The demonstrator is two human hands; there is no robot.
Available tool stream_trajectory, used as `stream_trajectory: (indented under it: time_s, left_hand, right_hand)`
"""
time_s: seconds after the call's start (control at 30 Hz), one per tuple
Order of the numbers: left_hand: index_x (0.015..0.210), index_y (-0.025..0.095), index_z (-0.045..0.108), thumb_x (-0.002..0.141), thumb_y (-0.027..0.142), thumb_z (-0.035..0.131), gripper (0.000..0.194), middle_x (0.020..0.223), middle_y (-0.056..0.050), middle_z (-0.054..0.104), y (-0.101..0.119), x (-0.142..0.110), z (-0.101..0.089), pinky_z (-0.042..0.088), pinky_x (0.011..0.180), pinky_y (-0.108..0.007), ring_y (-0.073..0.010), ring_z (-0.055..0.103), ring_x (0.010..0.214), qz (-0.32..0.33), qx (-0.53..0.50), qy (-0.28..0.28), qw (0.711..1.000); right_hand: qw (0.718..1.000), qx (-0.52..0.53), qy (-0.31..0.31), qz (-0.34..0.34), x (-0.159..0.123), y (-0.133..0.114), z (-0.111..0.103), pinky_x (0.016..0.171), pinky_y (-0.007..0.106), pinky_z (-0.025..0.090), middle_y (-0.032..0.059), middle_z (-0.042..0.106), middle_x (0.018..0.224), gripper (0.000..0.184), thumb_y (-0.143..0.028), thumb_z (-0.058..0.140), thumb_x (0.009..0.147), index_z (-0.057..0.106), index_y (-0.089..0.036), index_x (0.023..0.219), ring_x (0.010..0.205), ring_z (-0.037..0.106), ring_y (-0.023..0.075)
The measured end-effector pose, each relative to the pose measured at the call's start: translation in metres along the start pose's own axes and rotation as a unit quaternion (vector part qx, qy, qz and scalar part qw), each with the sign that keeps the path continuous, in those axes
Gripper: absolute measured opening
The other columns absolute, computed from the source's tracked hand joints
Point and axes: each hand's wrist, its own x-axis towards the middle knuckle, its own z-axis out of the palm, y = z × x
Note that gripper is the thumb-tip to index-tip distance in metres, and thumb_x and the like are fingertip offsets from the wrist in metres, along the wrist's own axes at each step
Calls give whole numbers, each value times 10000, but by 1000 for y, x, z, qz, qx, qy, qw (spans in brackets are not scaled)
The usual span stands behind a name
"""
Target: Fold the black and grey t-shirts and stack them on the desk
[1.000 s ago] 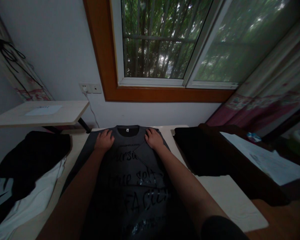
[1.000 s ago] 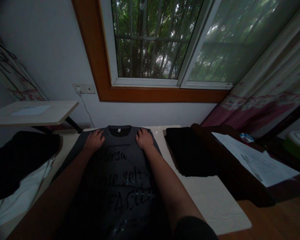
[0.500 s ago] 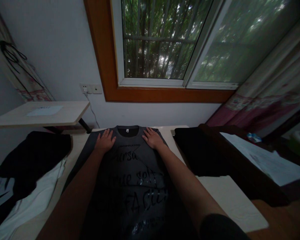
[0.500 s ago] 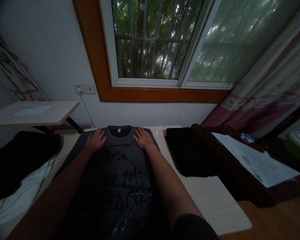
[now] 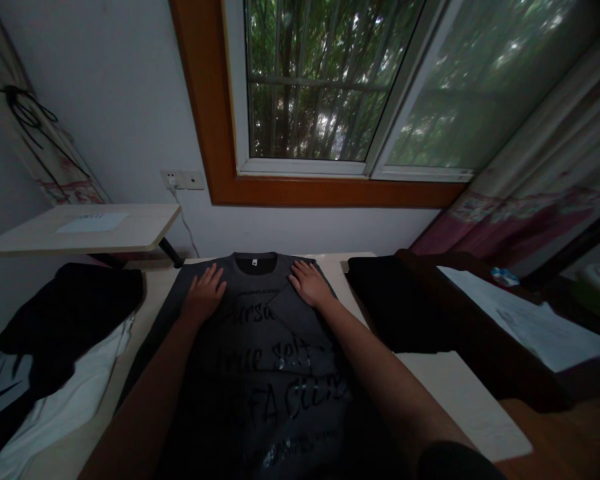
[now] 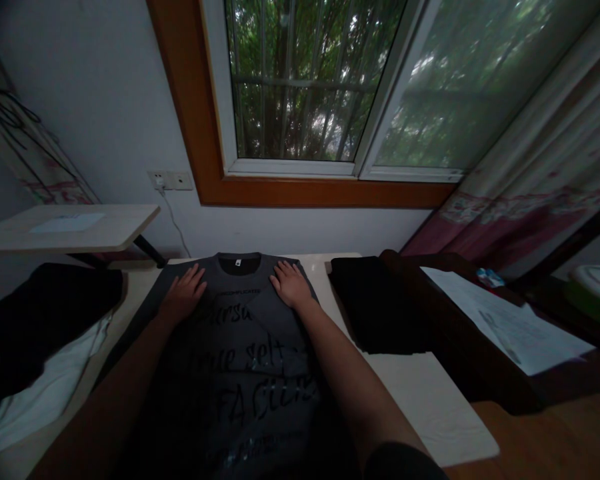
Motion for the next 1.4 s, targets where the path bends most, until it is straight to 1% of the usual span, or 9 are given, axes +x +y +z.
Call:
stream_trajectory:
  time_s: [0.1, 0.17, 0.27, 0.43, 0.57, 0.7, 0.83, 1.03, 1.4]
  left_hand:
    - [1555, 200, 396, 1032, 466, 285, 597, 1656, -100, 323, -5, -27, -3, 245, 1234, -523, -266, 298, 1531, 34, 17, -17, 999]
    - [1539, 208, 425, 1028, 477, 302, 591, 1649, -98, 343, -8, -43, -6, 256, 1228, -528, -273, 277, 1539, 48, 28, -33, 998]
    - [1529, 195, 439, 1025, 465, 328, 583, 1652, -109, 334, -13, -61, -9, 258, 1221, -548, -288, 265, 1542, 66, 38, -33, 997]
    - [1524, 201, 447, 1028, 442, 331, 563, 1649, -109, 337, -15, -74, -7, 263, 1218, -545, -285, 283, 1536, 74, 47, -16, 996]
    - [1522, 210, 450, 1028, 439, 332, 557, 1644, -101, 354, -13, -76, -7, 266, 1216, -546, -286, 286, 1535, 71, 46, -7, 996]
    - [1510, 190, 465, 1030, 437, 330, 557, 1638, -113, 364, -11, -77, -11, 276, 1207, -557, -301, 295, 1530, 70, 44, -12, 996]
    - [1507, 193, 471, 1028, 434, 347, 550, 1632, -118, 375, -13, -78, -10, 274, 1207, -562, -303, 302, 1526, 70, 36, -9, 997]
    - [1500, 200, 483, 1024, 437, 351, 548, 1630, -115, 379, -15, -79, -6, 273, 1206, -569, -304, 314, 1522, 68, 35, -7, 997]
    - [1504, 202, 478, 1024, 431, 341, 550, 1626, -110, 389, -15, -79, -9, 276, 1205, -567, -307, 314, 1521, 70, 36, -11, 997]
  right_hand:
    - [1000, -7, -3, 2, -12, 1, -4, 1257, 445, 202, 120, 361, 1631, 588, -481, 321, 1063, 491, -128, 1501, 1531, 279, 243]
    - [1000, -8, -17, 5, -22, 1, -6, 1254, 463, 206, 113, 288, 1662, 604, -483, 335, 1055, 435, -136, 1539, 1546, 237, 247]
    - [999, -14, -46, 7, -41, -1, -11, 1250, 500, 208, 112, 236, 1677, 614, -479, 343, 1048, 398, -144, 1561, 1555, 207, 264]
    - [998, -7, -64, -10, -79, -5, -20, 1249, 509, 222, 116, 290, 1658, 612, -482, 327, 1053, 399, -148, 1560, 1548, 233, 262]
    - [998, 7, -57, -21, -108, -8, -27, 1248, 489, 252, 101, 299, 1658, 595, -477, 354, 1051, 414, -163, 1553, 1538, 265, 255]
    - [999, 26, -40, -24, -127, -11, -31, 1242, 492, 286, 97, 364, 1631, 556, -448, 396, 1044, 452, -186, 1532, 1517, 319, 254]
    - [999, 42, -16, -26, -134, -13, -33, 1226, 507, 325, 82, 414, 1606, 512, -411, 428, 1036, 492, -218, 1506, 1500, 356, 260]
    - [998, 51, -4, -28, -134, -14, -34, 1213, 533, 349, 97, 463, 1573, 490, -371, 470, 1022, 520, -214, 1484, 1477, 397, 271]
    - [998, 62, 11, -24, -134, -18, -40, 1207, 510, 373, 95, 526, 1525, 445, -340, 498, 1009, 590, -196, 1420, 1439, 451, 277]
